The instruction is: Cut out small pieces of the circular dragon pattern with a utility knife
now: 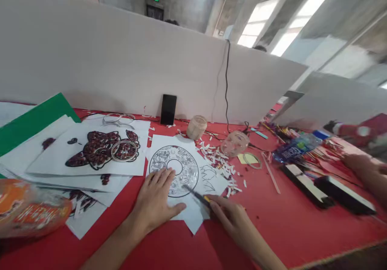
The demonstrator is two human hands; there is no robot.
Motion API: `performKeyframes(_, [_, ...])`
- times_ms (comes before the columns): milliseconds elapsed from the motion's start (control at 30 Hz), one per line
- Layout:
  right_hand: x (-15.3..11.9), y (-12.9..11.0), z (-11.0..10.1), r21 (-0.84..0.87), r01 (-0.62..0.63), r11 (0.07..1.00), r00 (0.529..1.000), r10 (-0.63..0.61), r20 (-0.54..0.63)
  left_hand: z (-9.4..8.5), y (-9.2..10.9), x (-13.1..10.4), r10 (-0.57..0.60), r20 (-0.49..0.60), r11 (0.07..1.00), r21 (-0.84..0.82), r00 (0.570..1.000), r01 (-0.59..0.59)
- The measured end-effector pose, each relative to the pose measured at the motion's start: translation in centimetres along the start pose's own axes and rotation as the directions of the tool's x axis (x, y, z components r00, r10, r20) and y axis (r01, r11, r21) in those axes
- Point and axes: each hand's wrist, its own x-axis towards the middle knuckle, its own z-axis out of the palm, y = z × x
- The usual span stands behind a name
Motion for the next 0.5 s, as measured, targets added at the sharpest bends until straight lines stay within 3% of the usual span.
performKeyframes(133, [0.12, 0.79, 0.08, 0.017, 0.004, 1.000, 0.998, -0.003, -0.070, 0.02, -0.05, 0.03, 0.015, -0.026, 1.000, -0.003, 1.000, -0.015])
performKeyframes(300, [-0.43, 0.39, -0.46, -0.026, 0.110, 0.994, 0.985, -0.105, 0.136, 0.44, -0.23, 0.07, 0.040, -0.084, 0.999, 0.004, 0.996, -0.039])
performKeyframes(500, [-0.29, 0.34, -0.62, -0.090, 0.145, 0.985, 0.977, -0.128, 0.173, 0.94, -0.55, 0.09, 0.065, -0.113, 0.998, 0.021, 0.991, -0.063])
